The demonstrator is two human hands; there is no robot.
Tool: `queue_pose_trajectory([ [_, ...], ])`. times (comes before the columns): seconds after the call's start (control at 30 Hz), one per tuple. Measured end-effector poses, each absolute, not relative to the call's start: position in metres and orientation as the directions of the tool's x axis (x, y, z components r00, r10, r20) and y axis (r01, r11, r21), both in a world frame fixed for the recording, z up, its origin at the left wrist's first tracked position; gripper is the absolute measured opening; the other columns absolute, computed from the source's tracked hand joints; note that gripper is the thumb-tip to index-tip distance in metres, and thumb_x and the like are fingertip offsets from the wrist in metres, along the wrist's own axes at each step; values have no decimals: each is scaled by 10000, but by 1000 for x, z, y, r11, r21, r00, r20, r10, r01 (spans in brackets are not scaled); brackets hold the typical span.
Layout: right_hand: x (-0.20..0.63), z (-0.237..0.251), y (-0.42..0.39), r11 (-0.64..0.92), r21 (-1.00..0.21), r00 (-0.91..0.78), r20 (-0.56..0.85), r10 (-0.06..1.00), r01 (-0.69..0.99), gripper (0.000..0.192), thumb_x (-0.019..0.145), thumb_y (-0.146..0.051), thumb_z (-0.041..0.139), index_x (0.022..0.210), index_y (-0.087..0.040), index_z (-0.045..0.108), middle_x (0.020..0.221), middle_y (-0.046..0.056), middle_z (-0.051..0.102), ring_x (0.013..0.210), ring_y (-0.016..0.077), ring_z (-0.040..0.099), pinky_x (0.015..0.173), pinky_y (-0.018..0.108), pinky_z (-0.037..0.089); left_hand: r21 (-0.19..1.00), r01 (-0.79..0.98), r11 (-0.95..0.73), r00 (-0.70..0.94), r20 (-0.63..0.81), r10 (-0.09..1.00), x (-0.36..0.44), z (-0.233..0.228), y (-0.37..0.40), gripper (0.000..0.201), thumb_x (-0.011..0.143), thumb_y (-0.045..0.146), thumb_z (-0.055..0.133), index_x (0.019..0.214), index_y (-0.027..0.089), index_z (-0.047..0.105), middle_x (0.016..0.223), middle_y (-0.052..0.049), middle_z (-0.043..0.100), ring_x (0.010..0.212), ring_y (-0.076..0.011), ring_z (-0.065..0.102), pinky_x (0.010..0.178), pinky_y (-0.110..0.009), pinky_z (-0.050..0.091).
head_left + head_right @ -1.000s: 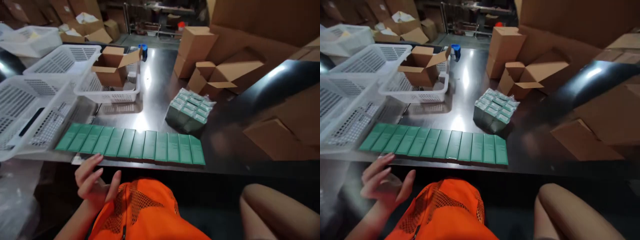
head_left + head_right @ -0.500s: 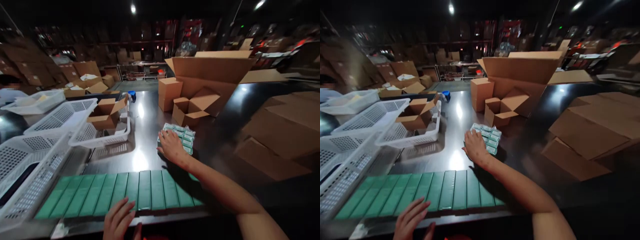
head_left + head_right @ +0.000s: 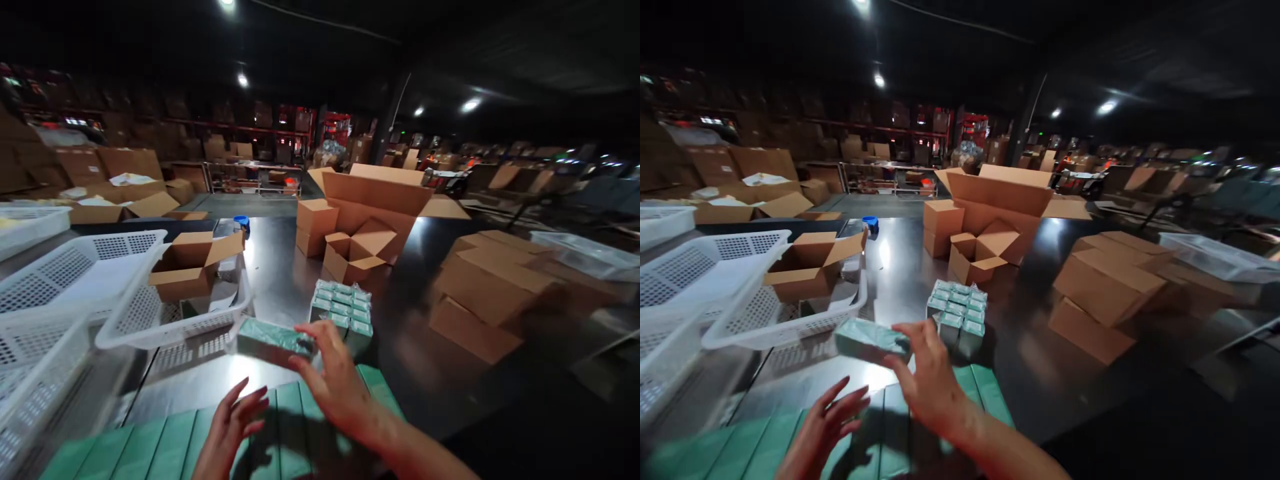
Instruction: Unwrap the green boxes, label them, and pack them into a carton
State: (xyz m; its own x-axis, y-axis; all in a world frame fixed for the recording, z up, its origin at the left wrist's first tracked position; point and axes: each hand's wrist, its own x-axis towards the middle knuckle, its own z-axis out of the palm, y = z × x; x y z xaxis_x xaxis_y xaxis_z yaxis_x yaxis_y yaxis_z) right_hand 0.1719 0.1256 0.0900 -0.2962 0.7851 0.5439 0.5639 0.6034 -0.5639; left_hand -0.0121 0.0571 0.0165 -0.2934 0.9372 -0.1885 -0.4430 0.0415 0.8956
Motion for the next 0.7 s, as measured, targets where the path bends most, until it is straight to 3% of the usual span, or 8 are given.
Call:
queue_pose_trajectory([
  [0.13, 150, 51, 72, 757, -574, -379, 656, 653, 312, 606, 903, -390, 687, 1454, -307, 452, 1257, 96, 522, 1027, 200, 638, 841, 310, 604, 588, -787, 187, -86, -405, 910, -8, 55, 67, 682, 548, 688, 851, 1069, 261, 745, 1150, -89, 765, 1035, -338, 722, 767, -398, 633],
  [0.23, 145, 26, 59, 863, -471, -571, 664, 483, 183, 823, 909, -445, 683, 1593, -323, 242, 1562, 158, 341, 1319, 288, 545, 972, 357, 580, 600, -763, 240, -93, -469, 878, -15, 64, 63, 686, 489, 537, 938, 1032, 163, 747, 1029, -122, 784, 834, -296, 748, 669, -354, 631],
  [0.3, 141, 19, 57, 850, -485, -590, 632, 503, 205, 725, 966, -319, 611, 1597, -318, 254, 1597, 140, 353, 1389, 287, 496, 1055, 379, 532, 630, -732, 261, -84, -463, 882, -20, 58, 55, 683, 489, 504, 948, 1019, 126, 742, 974, -133, 786, 791, -282, 747, 666, -343, 629],
  [0.43, 111, 16, 57, 824, -425, -417, 716, 559, 374, 326, 990, -287, 551, 1289, -264, 679, 1073, 102, 726, 932, 211, 727, 782, 306, 633, 677, -683, 275, -54, -423, 905, -33, 32, 33, 541, 610, 532, 892, 957, 148, 734, 914, -119, 785, 835, -306, 754, 733, -392, 625],
  [0.53, 78, 19, 52, 855, -298, -413, 776, 476, 425, 228, 981, -279, 548, 888, -244, 753, 588, 2, 591, 512, 141, 576, 484, 250, 504, 713, -672, 200, -125, -375, 919, -51, 20, 18, 544, 696, 549, 830, 1054, 158, 709, 928, -108, 780, 857, -295, 749, 791, -409, 604],
  [0.6, 62, 26, 49, 902, -282, -505, 755, 419, 326, 184, 955, -226, 559, 835, -240, 697, 539, -35, 544, 462, 120, 508, 473, 248, 441, 773, -619, 136, -215, -334, 918, -69, 21, 10, 618, 707, 531, 822, 1175, 158, 670, 940, -95, 773, 839, -272, 740, 780, -385, 591],
  [0.67, 53, 36, 53, 875, -438, -529, 703, 475, 204, 77, 885, -294, 659, 943, -243, 655, 646, -33, 607, 535, 128, 551, 528, 258, 469, 860, -501, 93, -276, -261, 925, -90, 25, 4, 642, 690, 504, 837, 1197, 151, 665, 929, -80, 764, 829, -248, 722, 762, -342, 575],
  [0.7, 50, 41, 58, 816, -553, -495, 668, 556, 170, 229, 839, -349, 709, 1028, -247, 630, 747, -16, 648, 605, 140, 589, 569, 268, 501, 900, -429, 81, -275, -215, 937, -101, 27, 0, 623, 690, 488, 841, 1186, 149, 675, 936, -75, 761, 839, -240, 712, 764, -322, 566],
])
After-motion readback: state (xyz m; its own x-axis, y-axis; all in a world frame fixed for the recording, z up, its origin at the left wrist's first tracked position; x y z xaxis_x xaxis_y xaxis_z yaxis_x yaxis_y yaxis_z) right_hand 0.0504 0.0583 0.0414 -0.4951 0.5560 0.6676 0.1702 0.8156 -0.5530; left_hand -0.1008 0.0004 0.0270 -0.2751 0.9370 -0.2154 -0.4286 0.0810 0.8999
